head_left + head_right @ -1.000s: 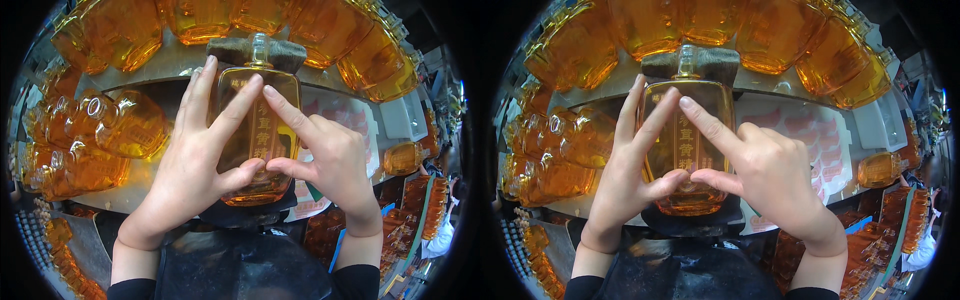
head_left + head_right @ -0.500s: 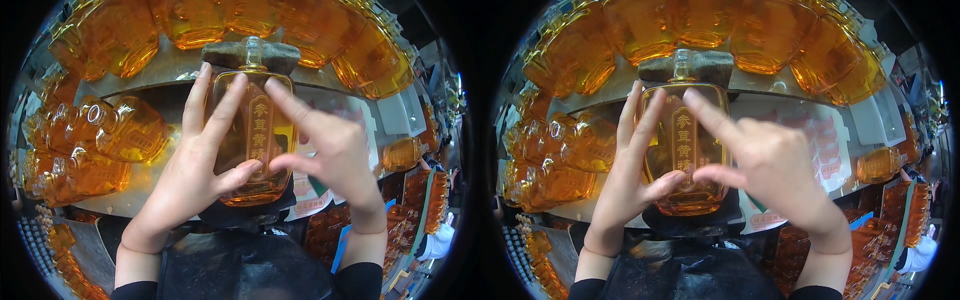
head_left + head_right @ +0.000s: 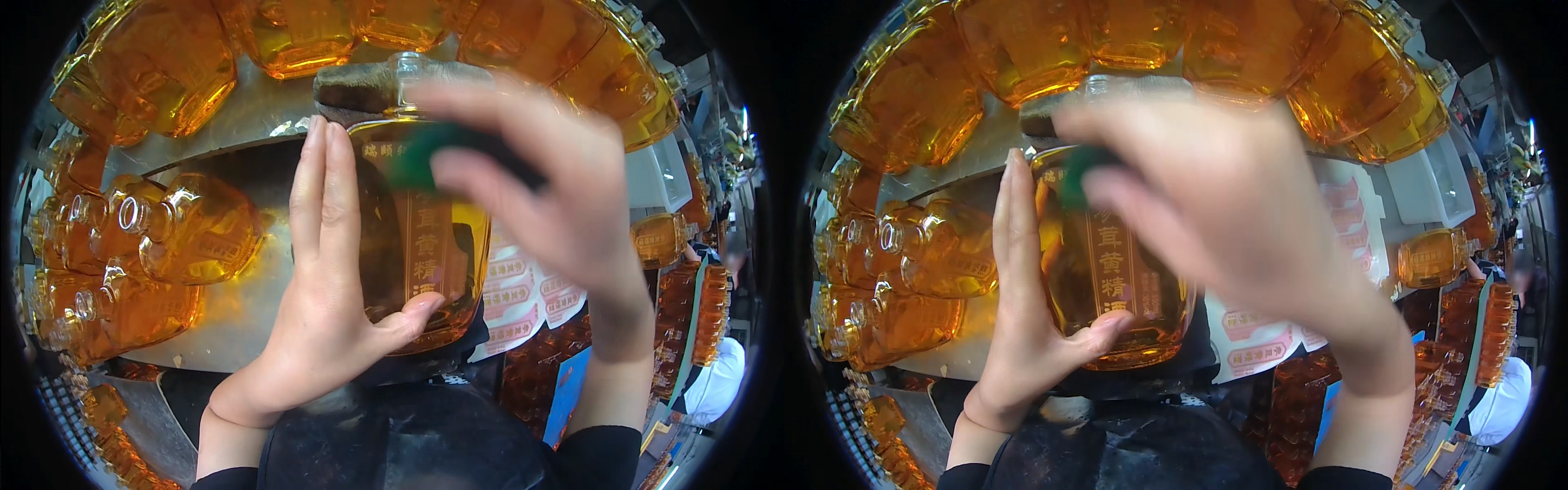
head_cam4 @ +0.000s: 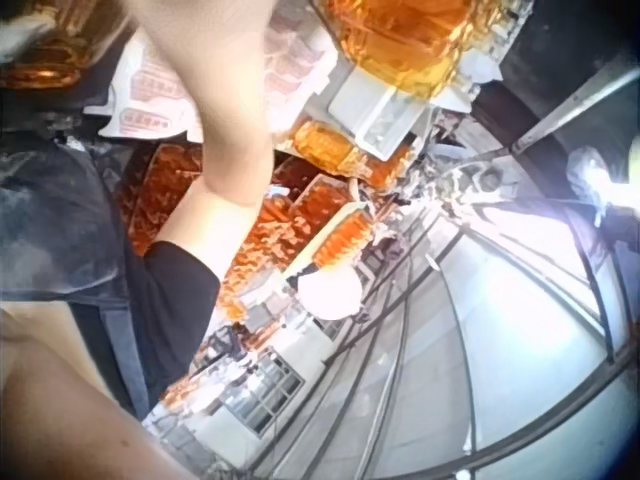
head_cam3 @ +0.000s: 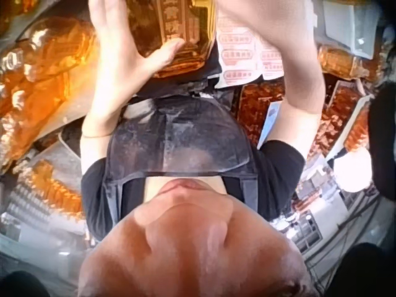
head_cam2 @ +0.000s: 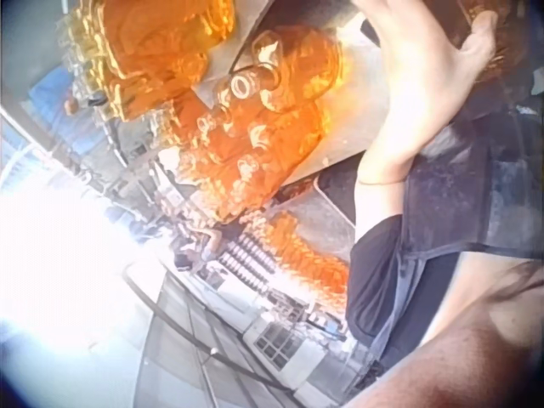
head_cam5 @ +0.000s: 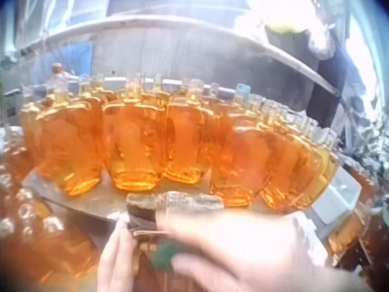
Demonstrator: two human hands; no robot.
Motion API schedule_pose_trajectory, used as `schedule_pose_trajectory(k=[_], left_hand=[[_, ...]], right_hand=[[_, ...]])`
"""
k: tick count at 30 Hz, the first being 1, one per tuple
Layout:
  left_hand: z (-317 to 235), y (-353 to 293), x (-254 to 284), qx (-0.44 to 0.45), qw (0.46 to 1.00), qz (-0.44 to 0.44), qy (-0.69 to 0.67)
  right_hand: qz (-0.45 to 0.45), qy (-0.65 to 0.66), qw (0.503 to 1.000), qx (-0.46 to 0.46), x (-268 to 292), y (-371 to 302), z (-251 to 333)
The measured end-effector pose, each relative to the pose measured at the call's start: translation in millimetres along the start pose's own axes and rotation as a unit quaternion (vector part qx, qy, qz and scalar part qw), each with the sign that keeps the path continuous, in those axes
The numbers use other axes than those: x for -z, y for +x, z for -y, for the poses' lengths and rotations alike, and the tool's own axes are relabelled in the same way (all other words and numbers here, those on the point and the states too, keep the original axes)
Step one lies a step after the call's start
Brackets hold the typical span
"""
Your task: The person repeatedly picks up amber-colored glass bottles from a table, applies a rectangular label to the front of each bottle, and smooths it down with a green plastic scraper. After labeling, the person places the bottle into a row of finished units on the left side of the workspace.
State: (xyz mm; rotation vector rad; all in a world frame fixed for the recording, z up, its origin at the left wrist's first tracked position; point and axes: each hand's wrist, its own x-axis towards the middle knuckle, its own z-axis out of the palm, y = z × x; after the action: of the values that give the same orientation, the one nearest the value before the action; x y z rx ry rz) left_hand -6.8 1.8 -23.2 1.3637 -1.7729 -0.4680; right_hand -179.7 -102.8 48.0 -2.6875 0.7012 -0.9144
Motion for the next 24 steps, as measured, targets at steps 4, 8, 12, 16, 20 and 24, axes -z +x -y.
schedule_pose_trajectory(k=[4, 8, 12, 16, 20, 24], left_hand=[[-1, 0, 1, -0.003, 1.000, -0.010, -0.030], [13, -8, 12, 0.077, 0.982, -0.008, -0.172], [4, -7, 8, 0.106, 0.975, -0.074, -0.183], [-3, -11, 3, 0.081, 0.984, -0.108, -0.116], [15, -14, 12, 0.045, 0.990, -0.077, -0.107], [13, -6, 9, 0.021, 0.987, -0.088, -0.134]], right_hand=[[-0.054, -0.096, 0.987, 0.116, 6, 39, -17], [0.027, -0.077, 0.988, 0.130, -4, -50, 23], [0.161, -0.049, 0.983, 0.076, 29, -64, 47], [-0.045, -0.054, 0.995, 0.072, 14, -26, 6], [0.071, 0.004, 0.994, 0.080, 5, -85, 47], [0.153, 0.176, 0.971, -0.057, 32, -93, 43]])
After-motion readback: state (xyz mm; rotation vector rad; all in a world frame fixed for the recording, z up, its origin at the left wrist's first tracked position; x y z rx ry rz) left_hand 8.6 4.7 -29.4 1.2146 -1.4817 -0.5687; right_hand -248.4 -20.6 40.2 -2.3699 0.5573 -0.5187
